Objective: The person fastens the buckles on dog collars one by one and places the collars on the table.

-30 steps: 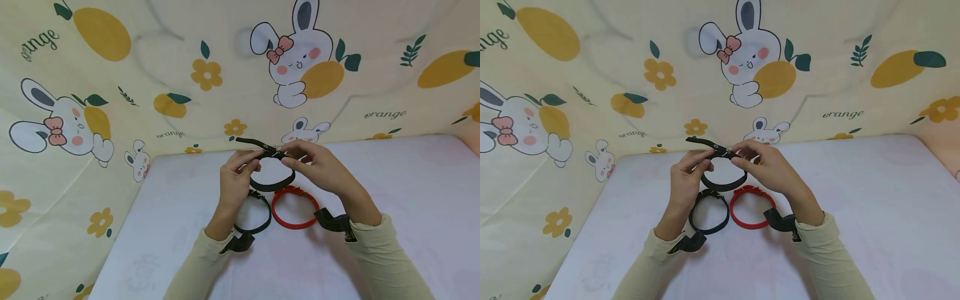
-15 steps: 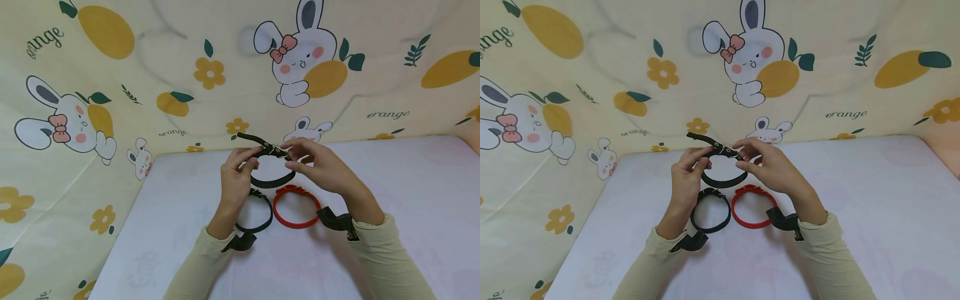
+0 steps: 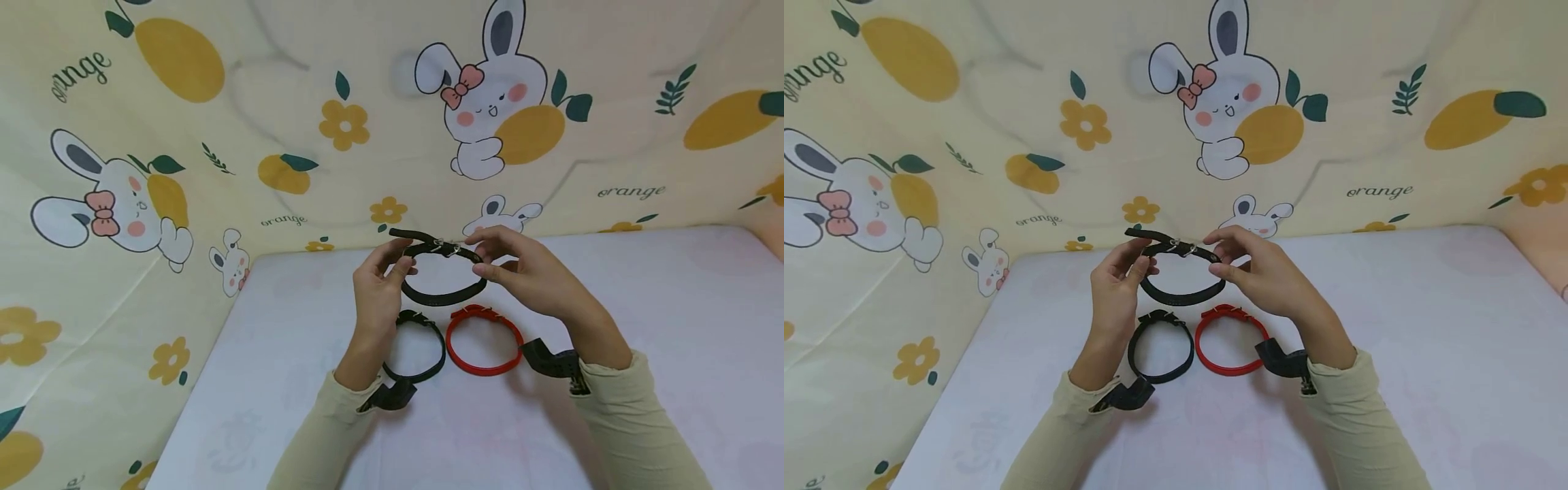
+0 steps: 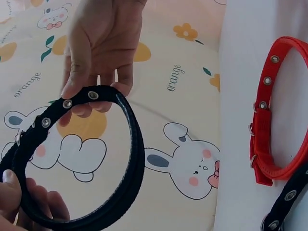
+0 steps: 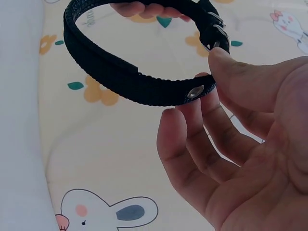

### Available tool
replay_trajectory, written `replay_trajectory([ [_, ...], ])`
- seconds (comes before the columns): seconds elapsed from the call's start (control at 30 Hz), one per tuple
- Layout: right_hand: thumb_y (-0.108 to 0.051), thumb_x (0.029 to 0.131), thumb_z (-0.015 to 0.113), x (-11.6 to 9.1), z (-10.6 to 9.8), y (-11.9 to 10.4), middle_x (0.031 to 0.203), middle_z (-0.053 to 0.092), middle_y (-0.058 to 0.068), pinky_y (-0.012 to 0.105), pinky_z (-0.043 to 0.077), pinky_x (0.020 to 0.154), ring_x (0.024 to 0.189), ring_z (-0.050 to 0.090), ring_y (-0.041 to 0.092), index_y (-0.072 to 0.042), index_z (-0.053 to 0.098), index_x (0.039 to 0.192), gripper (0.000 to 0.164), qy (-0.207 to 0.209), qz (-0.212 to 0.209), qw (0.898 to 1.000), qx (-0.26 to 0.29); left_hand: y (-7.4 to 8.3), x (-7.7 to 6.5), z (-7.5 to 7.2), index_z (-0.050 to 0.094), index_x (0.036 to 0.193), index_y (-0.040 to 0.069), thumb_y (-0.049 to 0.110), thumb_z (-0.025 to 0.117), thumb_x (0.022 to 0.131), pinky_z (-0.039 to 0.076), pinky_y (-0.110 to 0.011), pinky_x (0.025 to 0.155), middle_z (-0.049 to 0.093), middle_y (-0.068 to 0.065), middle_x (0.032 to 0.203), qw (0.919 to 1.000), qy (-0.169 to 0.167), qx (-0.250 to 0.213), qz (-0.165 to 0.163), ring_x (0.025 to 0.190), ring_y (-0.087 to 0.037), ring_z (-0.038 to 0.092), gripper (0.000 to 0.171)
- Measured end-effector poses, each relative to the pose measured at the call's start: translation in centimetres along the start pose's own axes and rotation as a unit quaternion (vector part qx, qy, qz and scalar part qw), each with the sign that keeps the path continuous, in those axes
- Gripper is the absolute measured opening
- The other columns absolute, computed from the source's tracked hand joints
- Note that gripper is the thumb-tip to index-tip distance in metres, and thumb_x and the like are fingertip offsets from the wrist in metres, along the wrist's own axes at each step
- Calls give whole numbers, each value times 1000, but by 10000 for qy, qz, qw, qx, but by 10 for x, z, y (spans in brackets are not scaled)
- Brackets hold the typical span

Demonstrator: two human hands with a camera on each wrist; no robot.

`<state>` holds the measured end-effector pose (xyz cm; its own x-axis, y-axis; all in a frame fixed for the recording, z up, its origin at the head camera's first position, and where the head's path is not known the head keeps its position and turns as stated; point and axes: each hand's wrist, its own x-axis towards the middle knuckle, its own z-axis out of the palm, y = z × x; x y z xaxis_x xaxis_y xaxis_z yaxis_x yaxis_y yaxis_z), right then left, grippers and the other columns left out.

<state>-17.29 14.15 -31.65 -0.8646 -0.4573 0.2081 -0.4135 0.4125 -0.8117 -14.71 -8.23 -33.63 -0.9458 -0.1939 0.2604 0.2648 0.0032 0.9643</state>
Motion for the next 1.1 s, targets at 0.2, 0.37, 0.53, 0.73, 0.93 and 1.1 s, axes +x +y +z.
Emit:
replay_trajectory([
  [0.2,-16,96,66,-1,-2,-1,109,61,6,19,53,81,103,57,18,-14,57,133,37,176,98,9997,-149,-2,0,-2,65,125,4,8,67,93,56,-24,83,67,-13,111,9985,-390,-183,-352,86,-14,65,32],
  [0.37,-18,97,66,-4,-6,0,111,64,6,17,52,80,103,57,19,-13,59,131,36,315,279,9988,-250,-5,1,-4,66,123,3,8,70,91,56,-26,87,69,-18,110,9927,-729,-392,-874,89,-14,67,32],
  [0.53,-21,96,67,-5,-9,0,112,64,5,18,53,82,103,58,18,-14,62,127,32,212,280,9990,-263,-6,2,-4,68,120,2,8,69,93,56,-27,86,70,-11,101,9924,-730,-407,-898,90,-17,66,28],
  [0.73,-24,96,67,-4,-11,0,116,65,4,25,54,84,108,59,19,-16,62,126,32,88,357,9989,-292,-3,4,-2,68,120,4,9,70,92,56,-27,88,68,1,94,9936,-661,-309,-863,87,-13,66,29],
  [0.93,-23,96,67,-4,-10,-1,116,65,4,23,54,83,107,59,18,-16,62,127,32,55,311,9990,-308,-1,4,-2,69,119,4,9,72,90,56,-27,88,69,-3,102,9949,-542,-344,-773,89,-13,67,30],
  [1.1,-21,97,66,-3,-9,-1,116,65,5,23,54,83,107,59,18,-15,61,127,32,33,323,9991,-281,0,3,-2,69,119,3,5,74,88,55,-22,87,67,-3,107,9939,-494,-431,-890,94,-12,65,31],
])
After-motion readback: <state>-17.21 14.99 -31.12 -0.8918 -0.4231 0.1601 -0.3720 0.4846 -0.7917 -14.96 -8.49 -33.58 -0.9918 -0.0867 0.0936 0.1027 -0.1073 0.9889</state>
